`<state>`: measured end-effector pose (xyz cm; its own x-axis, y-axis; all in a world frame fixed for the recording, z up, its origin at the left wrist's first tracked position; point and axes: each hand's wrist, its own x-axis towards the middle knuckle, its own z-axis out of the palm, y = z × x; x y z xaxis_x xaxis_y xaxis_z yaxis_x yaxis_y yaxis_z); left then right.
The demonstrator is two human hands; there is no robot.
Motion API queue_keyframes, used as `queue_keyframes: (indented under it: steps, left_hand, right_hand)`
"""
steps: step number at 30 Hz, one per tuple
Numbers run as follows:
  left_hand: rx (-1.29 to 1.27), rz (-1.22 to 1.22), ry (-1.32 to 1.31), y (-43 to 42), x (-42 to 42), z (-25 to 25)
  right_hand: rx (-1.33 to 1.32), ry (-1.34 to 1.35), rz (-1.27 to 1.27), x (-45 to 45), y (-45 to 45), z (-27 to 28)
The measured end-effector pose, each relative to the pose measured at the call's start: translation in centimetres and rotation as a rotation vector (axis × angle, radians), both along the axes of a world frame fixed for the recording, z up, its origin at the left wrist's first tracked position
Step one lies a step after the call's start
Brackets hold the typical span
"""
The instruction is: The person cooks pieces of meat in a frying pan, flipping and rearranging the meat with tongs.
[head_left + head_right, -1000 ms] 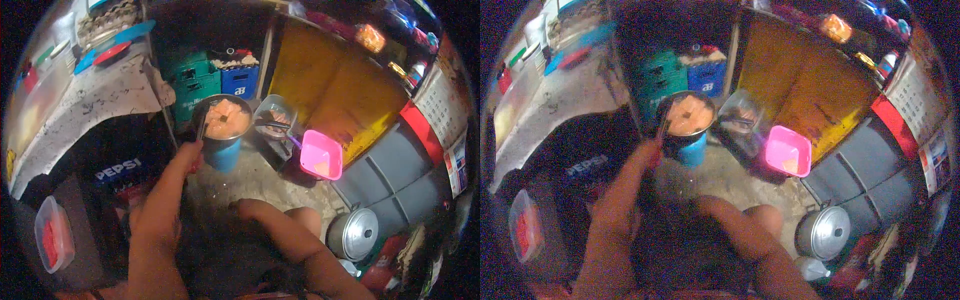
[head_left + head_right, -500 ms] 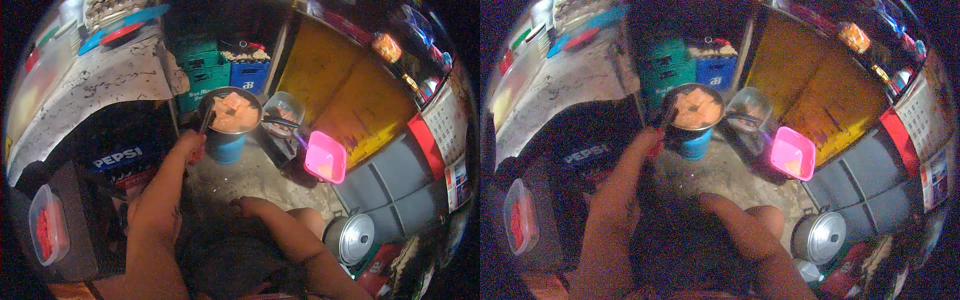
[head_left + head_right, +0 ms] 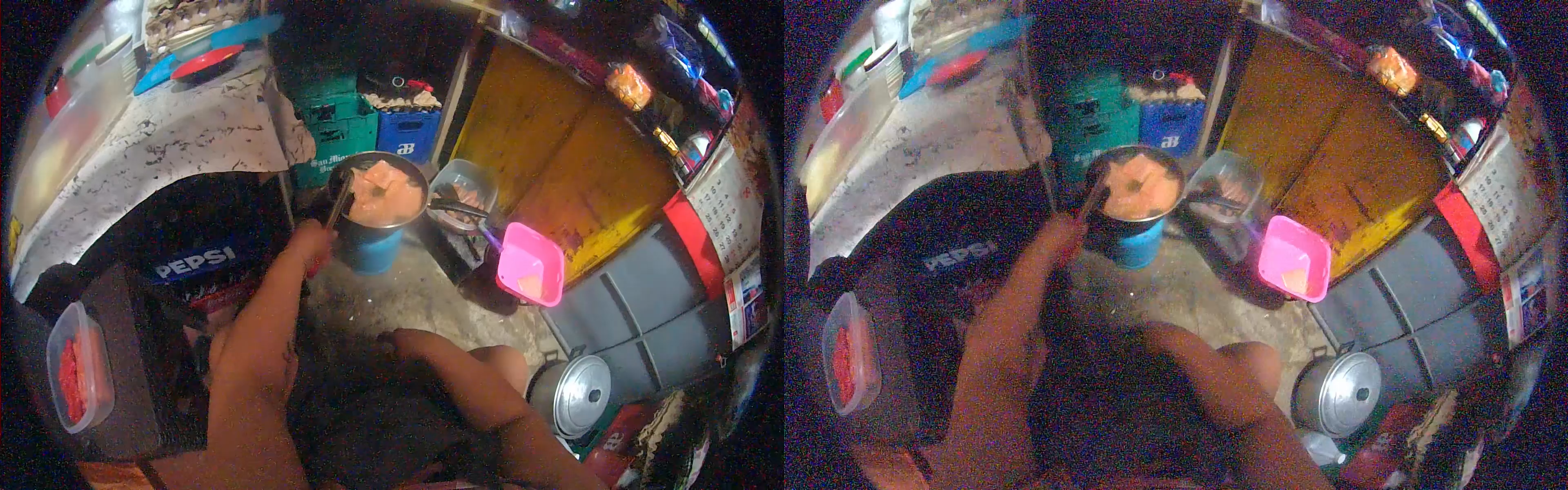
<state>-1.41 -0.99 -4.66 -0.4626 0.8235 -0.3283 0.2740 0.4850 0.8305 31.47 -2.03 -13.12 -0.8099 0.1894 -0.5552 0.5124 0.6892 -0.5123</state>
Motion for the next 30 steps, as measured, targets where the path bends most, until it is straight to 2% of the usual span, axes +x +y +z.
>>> queue_keyframes:
  steps: [2, 5, 8, 13, 15, 16, 17, 20, 23, 26, 30]
  left_hand:
    - [0.000, -0.007, -0.003, 0.5, -0.4, -1.0]
    - [-0.045, 0.004, -0.070, 0.7, -0.4, -1.1]
    - [-0.083, 0.008, -0.122, 0.6, -0.4, -1.1]
    - [-0.107, 0.030, -0.188, -0.4, 1.1, 1.8]
    - [-0.033, 0.086, -0.288, 0.8, 0.3, -1.6]
    - [0.005, 0.114, -0.338, 0.9, 0.4, -1.6]
    - [-0.016, 0.081, -0.297, 0.8, 0.3, -1.6]
    - [-0.093, -0.009, -0.191, -1.0, 1.5, 2.8]
    - [-0.134, -0.042, -0.116, -0.8, 1.1, 2.9]
    - [-0.067, -0.037, -0.041, -0.4, 0.5, 1.9]
    - [-0.059, -0.048, 0.001, -0.6, 0.3, 3.3]
  right_hand:
    - [-0.003, -0.001, -0.008, 0.1, -0.5, 1.7]
    - [-0.027, -0.005, 0.009, 0.1, 0.1, -0.6]
    - [-0.010, -0.010, 0.011, 0.1, -0.7, 3.1]
    - [0.001, -0.038, 0.007, -0.2, 0.1, -0.8]
    - [0.011, -0.033, 0.007, -0.2, 0.1, -0.9]
    - [0.020, -0.038, 0.008, -0.3, 0.0, -0.7]
    - [0.029, -0.043, 0.008, -0.4, -0.1, -0.5]
    - [-0.034, -0.010, 0.008, -0.1, 0.1, 0.3]
    - [-0.015, 0.031, 0.026, 0.1, 0.3, -0.7]
    - [-0.090, -0.043, 0.016, -1.1, -0.8, 4.3]
    - [-0.072, -0.006, -0.005, -0.6, -0.4, 2.2]
